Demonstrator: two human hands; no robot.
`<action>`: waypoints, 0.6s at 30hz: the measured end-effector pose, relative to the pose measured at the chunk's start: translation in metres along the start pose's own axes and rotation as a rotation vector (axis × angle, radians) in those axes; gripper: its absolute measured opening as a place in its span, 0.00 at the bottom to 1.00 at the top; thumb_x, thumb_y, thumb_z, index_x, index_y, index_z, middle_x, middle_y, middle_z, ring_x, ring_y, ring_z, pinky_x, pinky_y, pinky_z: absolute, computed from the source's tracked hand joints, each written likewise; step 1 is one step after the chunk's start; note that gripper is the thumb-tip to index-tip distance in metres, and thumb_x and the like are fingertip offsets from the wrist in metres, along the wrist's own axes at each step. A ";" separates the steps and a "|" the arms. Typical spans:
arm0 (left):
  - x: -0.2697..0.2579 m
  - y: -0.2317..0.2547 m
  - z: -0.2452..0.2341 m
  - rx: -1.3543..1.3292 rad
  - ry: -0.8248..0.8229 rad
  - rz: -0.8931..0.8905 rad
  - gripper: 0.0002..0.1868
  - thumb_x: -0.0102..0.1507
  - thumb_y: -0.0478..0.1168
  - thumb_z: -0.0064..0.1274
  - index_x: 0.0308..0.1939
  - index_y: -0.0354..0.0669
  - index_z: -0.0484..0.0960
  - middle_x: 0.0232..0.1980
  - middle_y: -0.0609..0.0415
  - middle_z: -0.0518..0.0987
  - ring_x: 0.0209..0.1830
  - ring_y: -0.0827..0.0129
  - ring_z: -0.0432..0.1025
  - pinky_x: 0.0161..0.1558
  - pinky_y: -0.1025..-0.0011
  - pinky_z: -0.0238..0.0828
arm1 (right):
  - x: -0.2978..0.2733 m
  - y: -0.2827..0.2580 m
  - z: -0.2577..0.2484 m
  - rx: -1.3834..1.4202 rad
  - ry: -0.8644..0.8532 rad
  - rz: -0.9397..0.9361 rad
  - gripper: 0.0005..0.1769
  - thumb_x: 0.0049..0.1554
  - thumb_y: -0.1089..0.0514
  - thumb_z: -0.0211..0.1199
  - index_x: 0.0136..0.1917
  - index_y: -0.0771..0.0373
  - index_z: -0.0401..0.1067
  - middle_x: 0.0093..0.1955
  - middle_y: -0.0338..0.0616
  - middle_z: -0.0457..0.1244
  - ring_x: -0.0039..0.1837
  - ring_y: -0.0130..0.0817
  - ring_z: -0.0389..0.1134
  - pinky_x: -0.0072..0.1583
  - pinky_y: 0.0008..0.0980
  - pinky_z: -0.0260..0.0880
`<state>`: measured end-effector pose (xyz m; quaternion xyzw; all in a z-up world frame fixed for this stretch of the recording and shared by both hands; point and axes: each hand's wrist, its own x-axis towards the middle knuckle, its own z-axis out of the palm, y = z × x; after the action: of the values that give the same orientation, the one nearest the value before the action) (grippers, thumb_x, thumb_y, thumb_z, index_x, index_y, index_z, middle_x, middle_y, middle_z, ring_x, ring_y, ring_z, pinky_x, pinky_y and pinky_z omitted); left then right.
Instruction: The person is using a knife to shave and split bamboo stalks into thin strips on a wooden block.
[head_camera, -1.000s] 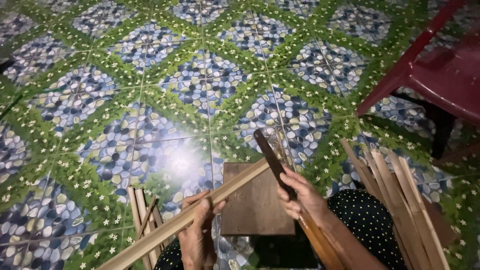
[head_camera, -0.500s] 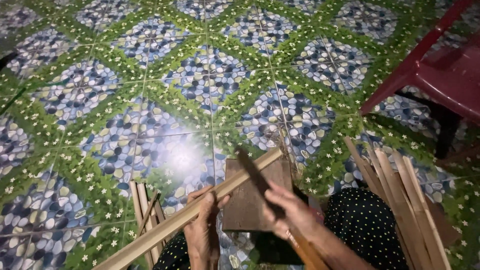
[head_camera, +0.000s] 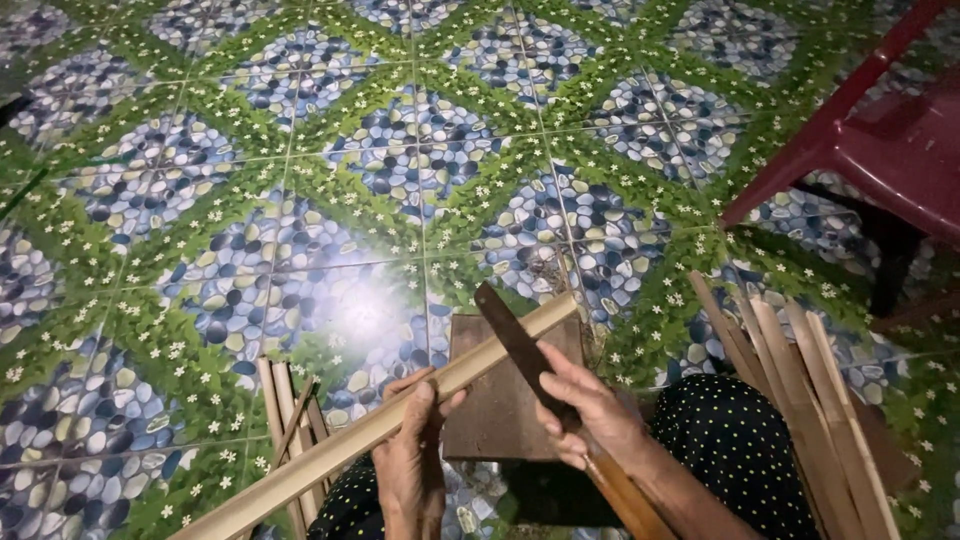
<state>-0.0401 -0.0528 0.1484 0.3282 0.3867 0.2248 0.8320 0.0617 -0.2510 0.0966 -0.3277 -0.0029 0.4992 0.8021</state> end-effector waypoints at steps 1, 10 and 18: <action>0.000 -0.001 -0.001 0.000 -0.001 -0.003 0.12 0.60 0.32 0.57 0.46 0.29 0.79 0.53 0.33 0.81 0.40 0.46 0.79 0.55 0.56 0.81 | -0.002 -0.002 0.001 0.000 0.003 0.000 0.50 0.64 0.56 0.56 0.87 0.44 0.30 0.30 0.46 0.63 0.22 0.26 0.61 0.24 0.26 0.65; 0.003 0.005 -0.010 -0.016 -0.022 0.021 0.13 0.63 0.30 0.54 0.49 0.23 0.78 0.53 0.39 0.75 0.40 0.46 0.78 0.56 0.60 0.80 | 0.003 -0.010 -0.008 -0.059 -0.094 -0.017 0.47 0.66 0.58 0.52 0.87 0.49 0.27 0.31 0.49 0.64 0.23 0.28 0.61 0.24 0.29 0.68; 0.016 0.016 -0.049 -0.131 0.006 0.093 0.12 0.64 0.33 0.55 0.47 0.26 0.76 0.53 0.33 0.80 0.43 0.46 0.78 0.51 0.63 0.81 | 0.002 -0.065 -0.056 0.005 0.095 -0.339 0.37 0.66 0.60 0.51 0.83 0.54 0.39 0.32 0.40 0.57 0.21 0.22 0.55 0.21 0.24 0.63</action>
<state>-0.0714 -0.0139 0.1279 0.2898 0.3580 0.2890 0.8392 0.1328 -0.2974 0.0861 -0.3434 -0.0190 0.3407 0.8750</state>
